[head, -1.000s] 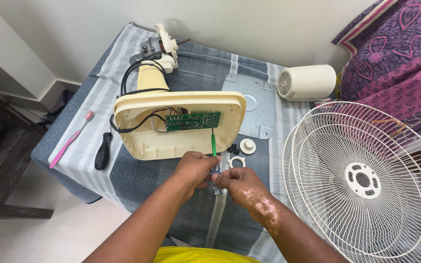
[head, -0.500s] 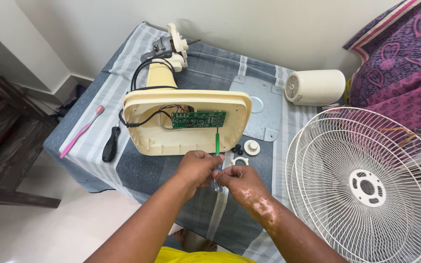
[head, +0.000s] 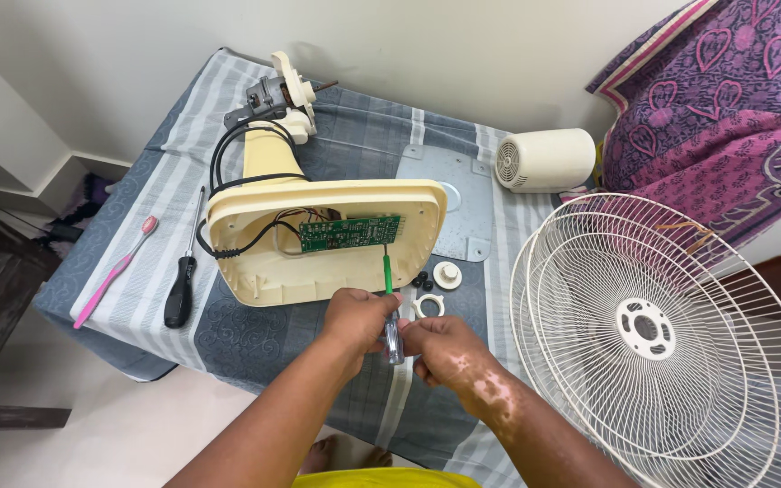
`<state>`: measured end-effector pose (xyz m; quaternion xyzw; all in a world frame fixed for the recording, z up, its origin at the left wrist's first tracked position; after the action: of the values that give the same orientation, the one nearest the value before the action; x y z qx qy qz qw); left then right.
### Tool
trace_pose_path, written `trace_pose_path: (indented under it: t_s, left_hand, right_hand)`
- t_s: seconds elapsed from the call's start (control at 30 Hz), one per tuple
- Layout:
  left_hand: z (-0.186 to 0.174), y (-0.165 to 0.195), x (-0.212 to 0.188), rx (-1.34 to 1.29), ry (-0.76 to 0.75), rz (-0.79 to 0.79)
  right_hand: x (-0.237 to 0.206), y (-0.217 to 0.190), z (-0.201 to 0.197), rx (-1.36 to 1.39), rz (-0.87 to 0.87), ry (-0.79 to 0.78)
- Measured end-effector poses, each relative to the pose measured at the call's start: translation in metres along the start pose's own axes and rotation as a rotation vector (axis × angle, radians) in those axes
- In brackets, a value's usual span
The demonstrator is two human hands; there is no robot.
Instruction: The person services a disassembled pedestal fan on a table. They remove the fan's rear metal plate, hold the open housing, and use a screwdriver to unscrew and work on the green circuit board mounted inside the fan housing, with fan parts and screws laid out on the table.
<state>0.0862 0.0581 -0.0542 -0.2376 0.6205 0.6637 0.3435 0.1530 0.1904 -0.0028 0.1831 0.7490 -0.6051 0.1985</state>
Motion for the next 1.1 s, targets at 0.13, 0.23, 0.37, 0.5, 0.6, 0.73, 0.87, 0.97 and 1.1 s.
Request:
trace_pose_path:
  t_s: [0.13, 0.23, 0.37, 0.5, 0.6, 0.73, 0.87, 0.97, 1.1]
  left_hand:
    - [-0.007, 0.002, -0.002, -0.027, 0.000, 0.024]
    - [-0.009, 0.001, -0.006, 0.005, 0.016, 0.004]
    - [-0.010, 0.002, -0.014, 0.038, 0.004, 0.018]
    - [-0.005, -0.003, -0.024, 0.029, 0.061, -0.018]
    - [-0.005, -0.008, -0.030, 0.031, 0.111, -0.016]
    - [-0.002, -0.013, -0.030, 0.104, 0.091, -0.003]
    - [-0.002, -0.013, -0.024, 0.086, 0.087, 0.029]
    - [-0.001, -0.014, -0.020, 0.025, 0.041, 0.048]
    - [0.000, -0.016, -0.020, 0.010, 0.059, 0.053]
  right_hand:
    - [-0.006, 0.000, 0.014, 0.050, -0.004, -0.052]
    - [-0.010, 0.003, 0.017, 0.058, 0.009, -0.006]
    - [-0.013, 0.005, 0.020, 0.086, -0.015, 0.008]
    - [-0.017, 0.007, 0.018, 0.065, -0.016, 0.052]
    - [-0.020, 0.008, 0.015, 0.018, -0.066, 0.084]
    - [-0.024, 0.012, 0.012, -0.003, -0.085, 0.121]
    - [-0.025, 0.013, 0.011, 0.023, -0.074, 0.099]
    - [-0.024, 0.015, 0.009, 0.089, -0.049, 0.056]
    - [-0.025, 0.017, 0.008, 0.159, -0.041, -0.017]
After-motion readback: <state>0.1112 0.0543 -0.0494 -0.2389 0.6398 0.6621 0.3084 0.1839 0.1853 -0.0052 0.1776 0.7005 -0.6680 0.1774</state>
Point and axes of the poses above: each hand's wrist, its own x-axis towards the middle knuckle, its own z-axis out of the palm, y = z × x, the point moved 6 cm from there along x, towards the middle knuckle, and after that the axes turned 11 degrees about -z, right-handed, at the moved point
